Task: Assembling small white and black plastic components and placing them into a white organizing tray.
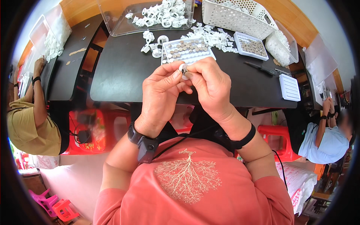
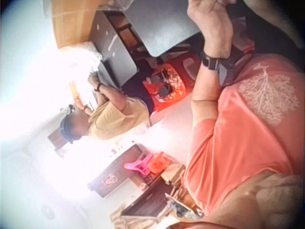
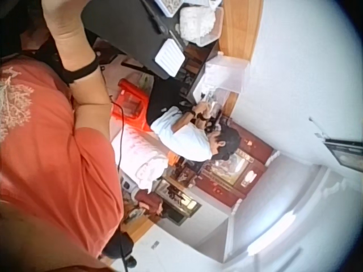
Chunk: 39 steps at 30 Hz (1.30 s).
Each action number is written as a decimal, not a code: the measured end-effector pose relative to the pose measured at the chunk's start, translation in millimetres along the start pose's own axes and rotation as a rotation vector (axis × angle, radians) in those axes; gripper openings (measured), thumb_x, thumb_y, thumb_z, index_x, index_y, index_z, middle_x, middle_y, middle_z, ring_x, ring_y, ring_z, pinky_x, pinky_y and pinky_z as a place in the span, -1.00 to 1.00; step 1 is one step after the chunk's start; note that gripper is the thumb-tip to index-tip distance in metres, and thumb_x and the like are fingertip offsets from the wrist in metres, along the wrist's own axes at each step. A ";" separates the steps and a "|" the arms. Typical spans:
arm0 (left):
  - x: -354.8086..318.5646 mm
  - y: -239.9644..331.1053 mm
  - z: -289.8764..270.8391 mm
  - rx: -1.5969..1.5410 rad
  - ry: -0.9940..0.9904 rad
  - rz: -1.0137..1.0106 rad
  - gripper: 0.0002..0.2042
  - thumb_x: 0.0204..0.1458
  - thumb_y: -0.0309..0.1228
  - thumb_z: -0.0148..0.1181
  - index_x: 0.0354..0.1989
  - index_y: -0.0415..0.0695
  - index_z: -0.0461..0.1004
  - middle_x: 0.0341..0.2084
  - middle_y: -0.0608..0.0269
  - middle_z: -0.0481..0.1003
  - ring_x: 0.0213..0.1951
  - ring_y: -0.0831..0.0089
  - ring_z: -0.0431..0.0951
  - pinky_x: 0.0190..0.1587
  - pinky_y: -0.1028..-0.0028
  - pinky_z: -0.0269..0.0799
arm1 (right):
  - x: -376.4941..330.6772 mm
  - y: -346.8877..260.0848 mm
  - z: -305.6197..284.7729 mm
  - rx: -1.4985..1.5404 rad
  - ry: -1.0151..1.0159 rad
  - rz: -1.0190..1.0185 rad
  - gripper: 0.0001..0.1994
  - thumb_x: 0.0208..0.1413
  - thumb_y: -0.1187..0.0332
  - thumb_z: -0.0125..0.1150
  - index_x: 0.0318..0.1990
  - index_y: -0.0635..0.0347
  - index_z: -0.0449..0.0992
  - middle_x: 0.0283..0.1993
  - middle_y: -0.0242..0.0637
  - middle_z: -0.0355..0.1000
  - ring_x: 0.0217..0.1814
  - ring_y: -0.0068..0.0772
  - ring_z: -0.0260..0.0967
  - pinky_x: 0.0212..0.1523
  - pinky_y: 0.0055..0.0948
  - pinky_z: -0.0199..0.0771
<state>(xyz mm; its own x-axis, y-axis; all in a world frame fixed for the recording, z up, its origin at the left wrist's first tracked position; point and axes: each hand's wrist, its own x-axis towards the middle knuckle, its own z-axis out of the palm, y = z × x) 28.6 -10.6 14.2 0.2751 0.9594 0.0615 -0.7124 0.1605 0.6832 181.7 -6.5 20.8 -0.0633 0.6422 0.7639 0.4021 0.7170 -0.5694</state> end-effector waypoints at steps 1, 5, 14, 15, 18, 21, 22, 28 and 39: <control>0.0 -0.3 0.9 -0.020 0.012 -0.002 -0.76 0.21 -0.51 0.16 -0.01 -0.38 0.45 -0.21 0.05 0.54 -0.27 0.34 0.58 -0.23 0.37 0.57 | -0.2 1.9 0.6 -0.025 0.004 -0.058 -0.86 0.01 0.63 0.24 -0.31 0.20 0.47 -0.40 -0.28 0.39 -0.47 -0.25 0.45 -0.51 -0.34 0.44; -0.4 -1.7 -0.1 -0.021 0.011 -0.012 -0.77 0.22 -0.51 0.15 -0.01 -0.38 0.45 -0.21 0.05 0.54 -0.28 0.33 0.57 -0.25 0.36 0.57 | -0.3 4.4 -0.4 -0.031 -0.021 -0.113 -0.88 0.04 0.64 0.22 -0.31 0.21 0.46 -0.39 -0.26 0.39 -0.46 -0.24 0.46 -0.50 -0.36 0.44; -2.6 -3.9 2.5 0.002 0.054 -0.028 -0.78 0.22 -0.53 0.13 -0.02 -0.38 0.45 -0.23 0.05 0.53 -0.30 0.33 0.57 -0.26 0.36 0.58 | -6.8 3.1 1.0 0.021 -0.009 -0.017 -0.90 0.09 0.64 0.20 -0.31 0.22 0.46 -0.38 -0.24 0.39 -0.46 -0.24 0.46 -0.49 -0.37 0.44; -2.6 -4.6 2.7 -0.005 0.055 -0.027 -0.79 0.22 -0.53 0.13 -0.02 -0.38 0.45 -0.23 0.05 0.53 -0.30 0.33 0.57 -0.26 0.36 0.58 | -6.7 3.0 0.7 0.020 -0.009 -0.018 -0.90 0.09 0.64 0.20 -0.31 0.22 0.46 -0.38 -0.24 0.39 -0.46 -0.24 0.46 -0.49 -0.37 0.44; -2.4 -6.0 4.6 -0.019 0.060 -0.030 -0.79 0.23 -0.53 0.12 -0.03 -0.38 0.44 -0.23 0.04 0.53 -0.30 0.33 0.57 -0.26 0.36 0.58 | -5.6 3.0 -0.7 0.022 0.002 -0.050 -0.90 0.10 0.64 0.20 -0.31 0.23 0.45 -0.39 -0.24 0.37 -0.46 -0.25 0.44 -0.48 -0.38 0.44; -2.6 -7.0 5.8 -0.016 0.058 -0.030 -0.79 0.23 -0.53 0.12 -0.02 -0.38 0.44 -0.23 0.04 0.53 -0.30 0.33 0.56 -0.26 0.36 0.58 | -6.8 2.2 -2.9 0.066 -0.003 -0.034 -0.92 0.13 0.63 0.19 -0.30 0.25 0.46 -0.38 -0.25 0.37 -0.47 -0.30 0.42 -0.48 -0.40 0.44; -2.8 -7.3 6.2 -0.006 0.053 -0.026 -0.78 0.23 -0.52 0.12 -0.02 -0.38 0.43 -0.23 0.04 0.53 -0.30 0.33 0.56 -0.26 0.36 0.57 | -8.5 2.2 -3.9 0.155 -0.019 0.069 -0.93 0.15 0.62 0.19 -0.29 0.26 0.46 -0.36 -0.26 0.37 -0.46 -0.35 0.42 -0.47 -0.42 0.44; -6.3 -8.2 11.7 0.002 0.046 -0.035 -0.78 0.23 -0.52 0.12 -0.02 -0.39 0.43 -0.21 0.04 0.52 -0.30 0.34 0.56 -0.26 0.36 0.57 | -11.8 -1.6 -4.5 0.115 0.006 0.024 -0.95 0.19 0.62 0.15 -0.27 0.27 0.47 -0.32 -0.29 0.38 -0.41 -0.49 0.43 -0.44 -0.51 0.44; -6.7 -11.2 14.0 0.052 0.039 -0.031 -0.76 0.23 -0.48 0.12 0.01 -0.36 0.42 -0.20 0.05 0.54 -0.26 0.32 0.57 -0.25 0.35 0.55 | -6.0 -6.8 -18.6 0.417 -0.074 0.429 -0.93 0.18 0.57 0.23 -0.30 0.27 0.44 -0.37 -0.40 0.45 -0.41 -0.67 0.38 -0.39 -0.58 0.43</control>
<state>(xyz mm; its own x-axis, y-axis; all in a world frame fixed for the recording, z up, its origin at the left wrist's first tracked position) 43.8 -22.0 16.4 0.2707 0.9626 0.0116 -0.6692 0.1795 0.7210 196.4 -20.3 25.7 -0.0439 0.9041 0.4251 0.0142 0.4260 -0.9046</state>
